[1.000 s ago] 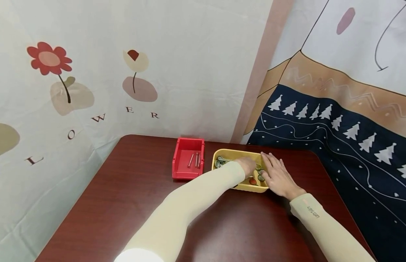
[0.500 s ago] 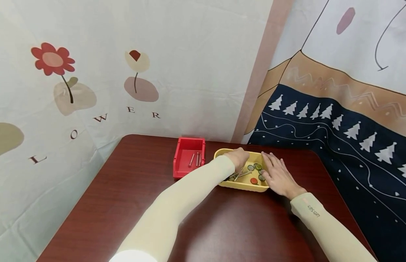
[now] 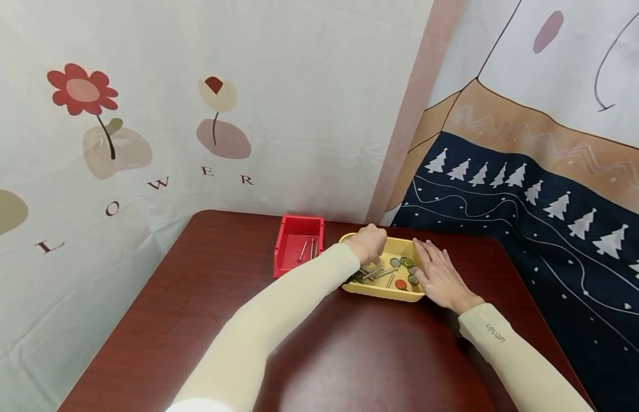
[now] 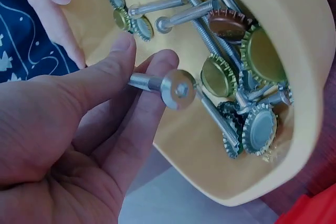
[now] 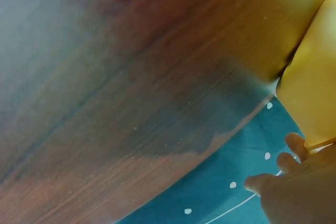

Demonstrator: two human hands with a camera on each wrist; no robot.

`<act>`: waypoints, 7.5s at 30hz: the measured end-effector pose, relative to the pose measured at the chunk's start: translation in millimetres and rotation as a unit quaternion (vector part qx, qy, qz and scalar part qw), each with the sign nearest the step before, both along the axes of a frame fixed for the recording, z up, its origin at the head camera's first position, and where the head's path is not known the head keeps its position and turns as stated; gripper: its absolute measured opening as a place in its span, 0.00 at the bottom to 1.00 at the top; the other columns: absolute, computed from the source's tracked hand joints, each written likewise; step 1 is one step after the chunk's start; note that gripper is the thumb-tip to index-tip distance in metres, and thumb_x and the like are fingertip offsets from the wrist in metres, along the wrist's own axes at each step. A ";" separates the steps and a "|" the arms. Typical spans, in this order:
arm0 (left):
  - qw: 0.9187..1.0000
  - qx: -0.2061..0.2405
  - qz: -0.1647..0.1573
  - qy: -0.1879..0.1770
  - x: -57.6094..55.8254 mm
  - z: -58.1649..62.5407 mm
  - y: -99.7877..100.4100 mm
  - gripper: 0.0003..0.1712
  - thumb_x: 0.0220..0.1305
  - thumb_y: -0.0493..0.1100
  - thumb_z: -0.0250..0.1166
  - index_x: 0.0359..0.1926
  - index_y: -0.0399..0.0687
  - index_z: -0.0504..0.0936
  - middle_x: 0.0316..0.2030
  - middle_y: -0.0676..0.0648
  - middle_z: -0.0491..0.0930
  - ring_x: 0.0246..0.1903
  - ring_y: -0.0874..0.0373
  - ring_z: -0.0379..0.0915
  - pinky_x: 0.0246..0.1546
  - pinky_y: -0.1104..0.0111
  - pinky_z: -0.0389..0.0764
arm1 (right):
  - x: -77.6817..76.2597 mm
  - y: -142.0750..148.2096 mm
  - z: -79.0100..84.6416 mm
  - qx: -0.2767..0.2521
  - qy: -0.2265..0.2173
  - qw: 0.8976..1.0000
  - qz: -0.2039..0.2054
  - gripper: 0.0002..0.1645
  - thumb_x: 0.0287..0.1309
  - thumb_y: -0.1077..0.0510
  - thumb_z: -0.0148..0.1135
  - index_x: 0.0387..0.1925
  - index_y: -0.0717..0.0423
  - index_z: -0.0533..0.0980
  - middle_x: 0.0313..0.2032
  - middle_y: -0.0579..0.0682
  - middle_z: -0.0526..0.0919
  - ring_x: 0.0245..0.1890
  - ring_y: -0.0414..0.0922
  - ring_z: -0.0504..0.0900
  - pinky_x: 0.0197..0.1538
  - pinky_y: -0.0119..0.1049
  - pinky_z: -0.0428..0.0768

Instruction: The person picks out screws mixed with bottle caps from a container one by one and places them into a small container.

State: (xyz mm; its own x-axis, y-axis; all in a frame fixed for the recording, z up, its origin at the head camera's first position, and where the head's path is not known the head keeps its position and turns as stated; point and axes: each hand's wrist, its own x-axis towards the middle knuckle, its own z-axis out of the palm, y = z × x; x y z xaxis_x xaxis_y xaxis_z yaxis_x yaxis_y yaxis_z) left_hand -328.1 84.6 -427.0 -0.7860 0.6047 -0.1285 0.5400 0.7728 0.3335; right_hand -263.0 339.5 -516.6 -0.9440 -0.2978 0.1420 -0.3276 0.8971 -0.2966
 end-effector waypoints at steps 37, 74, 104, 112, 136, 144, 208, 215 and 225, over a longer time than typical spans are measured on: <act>0.988 0.137 0.059 -0.033 1.3 19.1 -83.3 0.11 0.88 0.43 0.69 0.53 0.40 0.93 0.43 0.38 0.97 0.35 0.45 0.95 0.30 0.73 0.85 | 3.3 -3.5 1.2 -0.004 0.011 1.000 0.004 0.46 0.87 0.51 0.53 0.95 0.59 0.51 0.90 0.69 0.60 0.93 0.72 0.53 0.88 0.84 0.52; 0.965 0.163 0.187 -0.086 -19.0 3.8 -176.1 0.13 0.87 0.36 0.63 0.61 0.35 0.88 0.55 0.31 0.93 0.32 0.57 0.84 0.37 0.66 0.87 | 4.5 -4.2 4.2 0.002 -0.004 1.000 0.004 0.46 0.89 0.51 0.53 0.95 0.60 0.50 0.91 0.69 0.58 0.93 0.72 0.52 0.89 0.83 0.50; 0.978 0.089 0.189 -0.012 -15.1 -12.8 -168.7 0.17 0.82 0.35 0.73 0.65 0.29 0.87 0.58 0.31 0.90 0.31 0.50 0.94 0.35 0.67 0.93 | 3.5 -5.7 2.8 -0.002 -0.003 1.000 0.003 0.47 0.89 0.50 0.52 0.95 0.59 0.49 0.90 0.70 0.58 0.93 0.72 0.51 0.89 0.83 0.49; 0.978 0.090 0.188 0.006 -14.8 -11.4 -170.6 0.15 0.82 0.36 0.73 0.62 0.31 0.89 0.53 0.34 0.93 0.33 0.51 0.93 0.44 0.61 0.95 | 3.3 -5.7 3.6 0.001 -0.003 1.000 0.002 0.47 0.88 0.50 0.53 0.96 0.59 0.49 0.90 0.70 0.58 0.93 0.72 0.52 0.89 0.83 0.49; 0.974 0.049 0.122 0.183 -1.1 -10.9 -150.7 0.20 0.81 0.49 0.76 0.66 0.47 0.89 0.57 0.42 0.90 0.50 0.46 0.91 0.52 0.53 0.94 | 4.9 -5.3 4.5 -0.004 -0.009 1.000 -0.002 0.47 0.88 0.50 0.52 0.95 0.59 0.49 0.90 0.70 0.58 0.93 0.71 0.51 0.89 0.83 0.49; 0.976 0.012 0.078 0.203 7.2 -8.4 -137.9 0.29 0.81 0.57 0.77 0.74 0.51 0.85 0.68 0.43 0.88 0.66 0.42 0.86 0.69 0.44 0.88 | 5.0 -8.3 7.5 0.001 -0.014 1.000 -0.005 0.47 0.88 0.49 0.51 0.96 0.58 0.48 0.91 0.70 0.58 0.93 0.71 0.52 0.89 0.83 0.49; 0.945 -0.284 -0.149 0.069 15.5 -15.3 12.3 0.05 0.82 0.42 0.71 0.42 0.57 0.90 0.43 0.55 0.89 0.40 0.61 0.76 0.47 0.68 0.86 | 4.8 -6.5 5.2 -0.007 -0.007 1.000 0.006 0.47 0.88 0.50 0.53 0.95 0.60 0.50 0.89 0.71 0.59 0.93 0.73 0.52 0.89 0.83 0.50; 0.951 -0.268 -0.151 0.035 -29.6 -71.5 24.6 0.17 0.82 0.40 0.68 0.31 0.62 0.84 0.36 0.57 0.82 0.38 0.60 0.74 0.39 0.67 0.80 | 4.1 -4.3 6.4 -0.004 -0.006 1.000 0.005 0.47 0.89 0.50 0.53 0.95 0.59 0.49 0.90 0.70 0.59 0.93 0.73 0.51 0.89 0.83 0.50; 0.973 -0.198 -0.120 0.007 -0.5 -26.7 9.8 0.22 0.80 0.37 0.68 0.24 0.55 0.78 0.28 0.53 0.72 0.29 0.59 0.65 0.28 0.68 0.68 | 5.7 -4.1 4.8 -0.013 -0.008 1.000 0.000 0.47 0.89 0.51 0.54 0.95 0.59 0.49 0.90 0.70 0.59 0.93 0.73 0.51 0.89 0.83 0.49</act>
State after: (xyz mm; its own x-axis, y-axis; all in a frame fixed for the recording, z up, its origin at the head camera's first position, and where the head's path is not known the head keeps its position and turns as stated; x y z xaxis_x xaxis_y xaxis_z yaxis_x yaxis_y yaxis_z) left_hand -328.6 94.4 -453.7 -0.6310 0.6767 -0.3795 0.7236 0.6897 0.0268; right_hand -257.3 335.5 -511.8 -0.9465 -0.2934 0.1344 -0.3218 0.8894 -0.3246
